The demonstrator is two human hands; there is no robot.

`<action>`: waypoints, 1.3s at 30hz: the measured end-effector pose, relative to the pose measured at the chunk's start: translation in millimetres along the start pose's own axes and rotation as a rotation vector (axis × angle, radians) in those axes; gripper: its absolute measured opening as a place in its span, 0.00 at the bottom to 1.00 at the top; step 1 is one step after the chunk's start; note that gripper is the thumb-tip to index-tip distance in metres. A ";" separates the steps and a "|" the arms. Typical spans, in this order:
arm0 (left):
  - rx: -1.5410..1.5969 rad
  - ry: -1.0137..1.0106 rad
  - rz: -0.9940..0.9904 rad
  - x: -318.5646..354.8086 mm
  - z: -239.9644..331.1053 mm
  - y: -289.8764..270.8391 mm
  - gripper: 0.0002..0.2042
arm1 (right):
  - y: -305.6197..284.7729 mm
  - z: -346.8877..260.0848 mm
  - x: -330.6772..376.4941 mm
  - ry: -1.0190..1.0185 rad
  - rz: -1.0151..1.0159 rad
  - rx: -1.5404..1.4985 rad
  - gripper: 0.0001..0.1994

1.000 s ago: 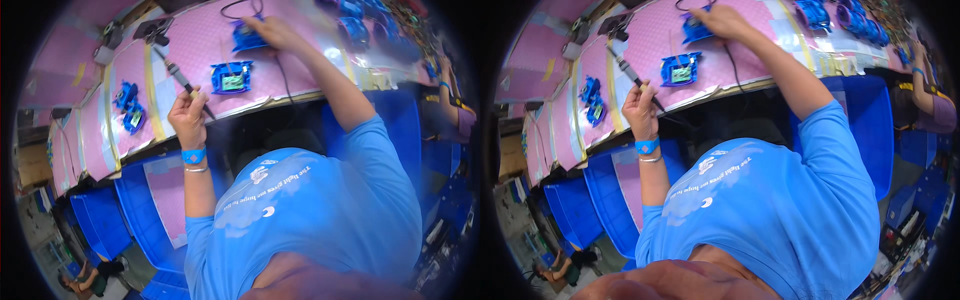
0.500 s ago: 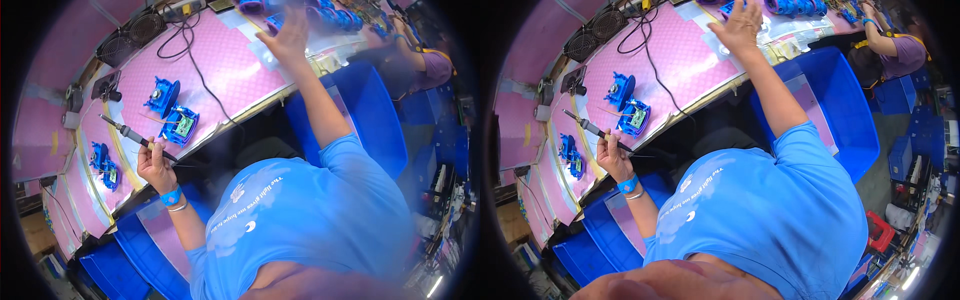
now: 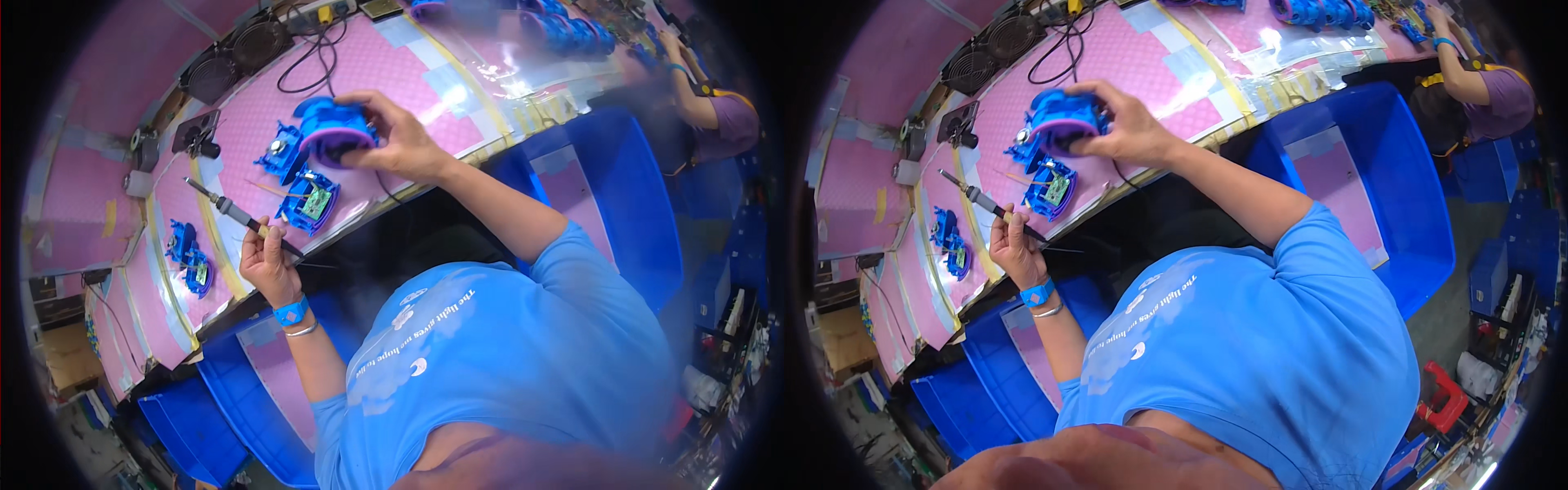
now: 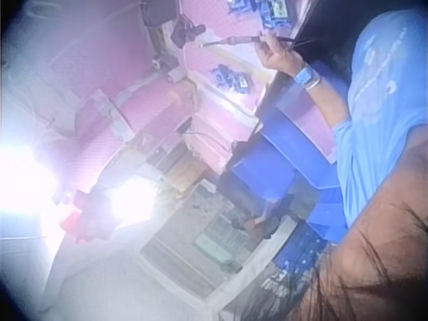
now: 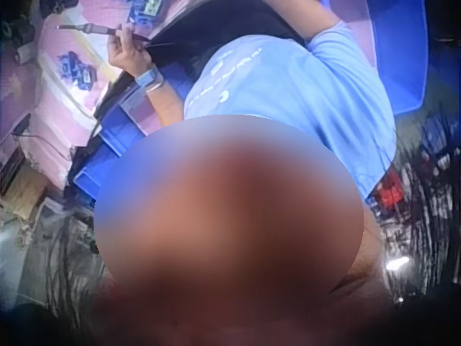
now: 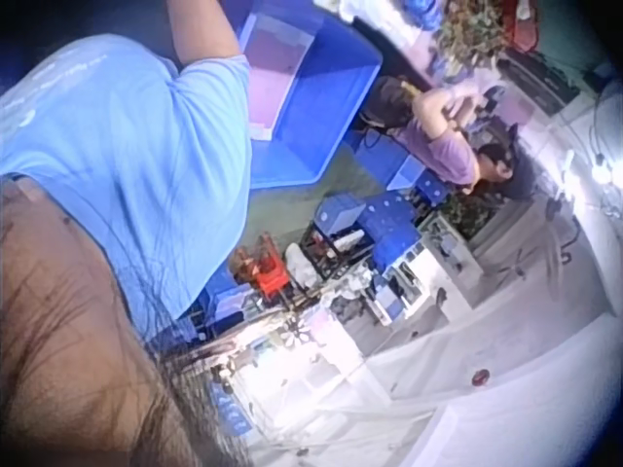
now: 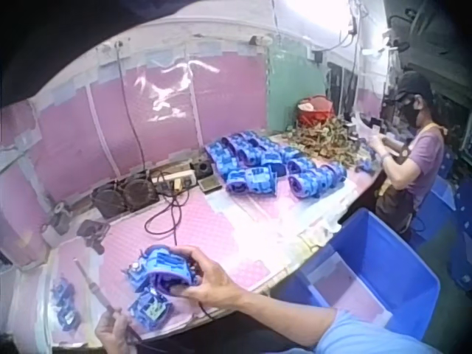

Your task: Soldering components onto circuit boards and placing them into plastic housings on an assembly line.

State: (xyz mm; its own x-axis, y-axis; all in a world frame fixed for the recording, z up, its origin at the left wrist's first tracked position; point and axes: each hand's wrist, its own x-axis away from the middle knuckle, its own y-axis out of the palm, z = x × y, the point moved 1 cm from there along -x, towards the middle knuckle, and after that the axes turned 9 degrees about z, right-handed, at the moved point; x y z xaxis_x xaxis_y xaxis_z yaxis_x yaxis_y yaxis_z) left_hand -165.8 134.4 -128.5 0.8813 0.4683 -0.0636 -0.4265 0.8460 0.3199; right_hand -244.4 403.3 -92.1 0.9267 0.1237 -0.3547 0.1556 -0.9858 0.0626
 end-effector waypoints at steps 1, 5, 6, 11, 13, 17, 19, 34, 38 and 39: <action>0.010 -0.006 0.001 0.0 0.3 -0.4 0.13 | 12.7 -0.7 1.5 0.013 -0.067 -0.096 0.38; -0.035 0.019 0.008 1.9 -0.1 -3.4 0.13 | 17.7 -3.5 -0.4 0.088 -0.147 0.094 0.38; -0.035 0.029 -0.002 2.0 -0.1 -4.7 0.14 | 10.4 -5.2 0.6 0.043 -0.169 0.070 0.38; -0.025 0.028 -0.046 -0.5 -1.9 -7.4 0.15 | -22.0 -10.2 5.1 -0.160 -0.155 0.518 0.37; -0.003 0.038 -0.054 -1.4 -1.7 -7.6 0.16 | -22.0 -11.0 4.9 -0.265 -0.198 0.506 0.36; 0.007 0.021 -0.058 -0.8 -1.1 -7.9 0.17 | -17.7 -4.9 -5.6 -0.085 -0.123 0.400 0.34; 0.013 0.024 -0.064 -0.2 -0.8 -8.2 0.17 | -18.6 3.7 -24.5 0.048 0.016 0.341 0.25; -0.080 0.008 -0.028 0.4 -0.1 -5.8 0.16 | -14.3 8.2 -47.7 -0.133 0.064 0.708 0.27; -0.022 0.001 -0.059 -5.5 -0.6 -6.6 0.15 | 16.9 19.6 -27.1 -0.247 0.057 0.623 0.25; 0.006 -0.005 -0.067 -6.0 -1.1 -6.9 0.15 | 23.5 23.4 -27.9 -0.210 0.027 0.540 0.27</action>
State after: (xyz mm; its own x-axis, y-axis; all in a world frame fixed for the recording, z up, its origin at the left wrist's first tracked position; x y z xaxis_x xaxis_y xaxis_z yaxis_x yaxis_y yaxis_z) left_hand -168.4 126.1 -131.4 0.9087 0.4096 -0.0803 -0.3656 0.8739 0.3204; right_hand -274.6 374.1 -102.6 0.8318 0.1270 -0.5404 -0.1145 -0.9133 -0.3909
